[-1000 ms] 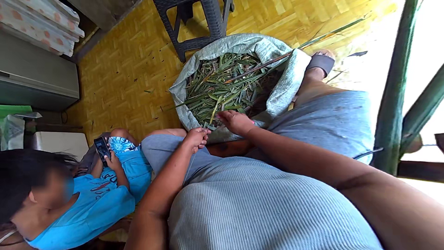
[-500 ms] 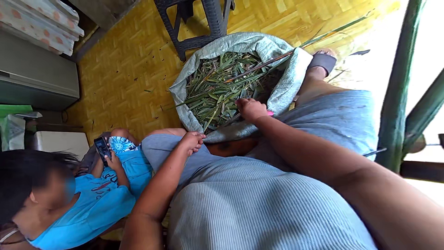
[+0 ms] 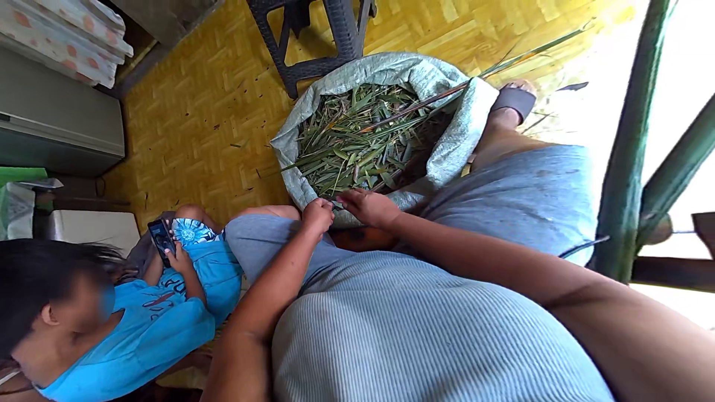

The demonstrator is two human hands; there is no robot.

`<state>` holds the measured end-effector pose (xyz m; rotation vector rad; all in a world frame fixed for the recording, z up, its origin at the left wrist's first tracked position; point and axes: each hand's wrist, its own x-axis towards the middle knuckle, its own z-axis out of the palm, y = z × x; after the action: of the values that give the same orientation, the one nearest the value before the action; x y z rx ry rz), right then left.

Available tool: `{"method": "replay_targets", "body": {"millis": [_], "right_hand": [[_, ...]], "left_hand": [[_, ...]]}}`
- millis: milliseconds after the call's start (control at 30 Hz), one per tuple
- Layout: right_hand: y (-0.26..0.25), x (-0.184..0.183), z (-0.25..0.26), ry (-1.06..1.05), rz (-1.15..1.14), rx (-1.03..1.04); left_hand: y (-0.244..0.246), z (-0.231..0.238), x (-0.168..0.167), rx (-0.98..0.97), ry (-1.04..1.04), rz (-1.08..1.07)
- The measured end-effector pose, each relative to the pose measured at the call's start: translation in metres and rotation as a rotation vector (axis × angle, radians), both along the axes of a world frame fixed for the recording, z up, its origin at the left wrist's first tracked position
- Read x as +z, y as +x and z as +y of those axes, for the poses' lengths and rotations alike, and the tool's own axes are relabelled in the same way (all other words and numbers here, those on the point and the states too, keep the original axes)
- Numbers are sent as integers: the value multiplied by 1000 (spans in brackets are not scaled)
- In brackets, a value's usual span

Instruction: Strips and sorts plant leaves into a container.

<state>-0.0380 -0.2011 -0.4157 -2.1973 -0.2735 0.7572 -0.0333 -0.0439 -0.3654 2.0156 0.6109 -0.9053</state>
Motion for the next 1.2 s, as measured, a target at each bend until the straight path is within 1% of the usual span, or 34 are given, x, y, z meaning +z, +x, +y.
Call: {"method": "replay_targets", "body": {"millis": [100,167,267,400,467,567,633,700,767,833,900,967,1200], "right_hand": [[4,-8,-5,-42,3,-54],[11,-13,-12,-83,50,-95],[22,-22,-25,-137,72,-158],[27,-26,-24,-207,78,-190],[27,-23,-24,-241,91,-252],[39,-25,-48,-250,141,-364],[44,-26,-54,-132,159,-394],[39,-28,-47,127,206,-491],[28,-24,-35,397,335,-587],[20,-19,-26,558,468,-633],[18,-15,-27,619,560,-625],[20,-16,-30,647,606,-628],[23,-18,-34,693,690,-626]], "left_hand": [[-4,-1,4,-23,-19,29],[-9,-1,10,-24,-30,49],[-14,2,22,-27,-48,70],[-15,7,23,8,-81,66],[-15,6,26,6,-75,80],[-17,13,29,15,-83,114],[-18,21,26,51,-101,111],[-16,24,23,92,-123,104],[-16,22,21,107,-150,102],[-17,20,19,97,-170,108],[-19,19,17,87,-189,119],[-19,19,16,74,-201,128],[-20,23,16,57,-222,140]]}}
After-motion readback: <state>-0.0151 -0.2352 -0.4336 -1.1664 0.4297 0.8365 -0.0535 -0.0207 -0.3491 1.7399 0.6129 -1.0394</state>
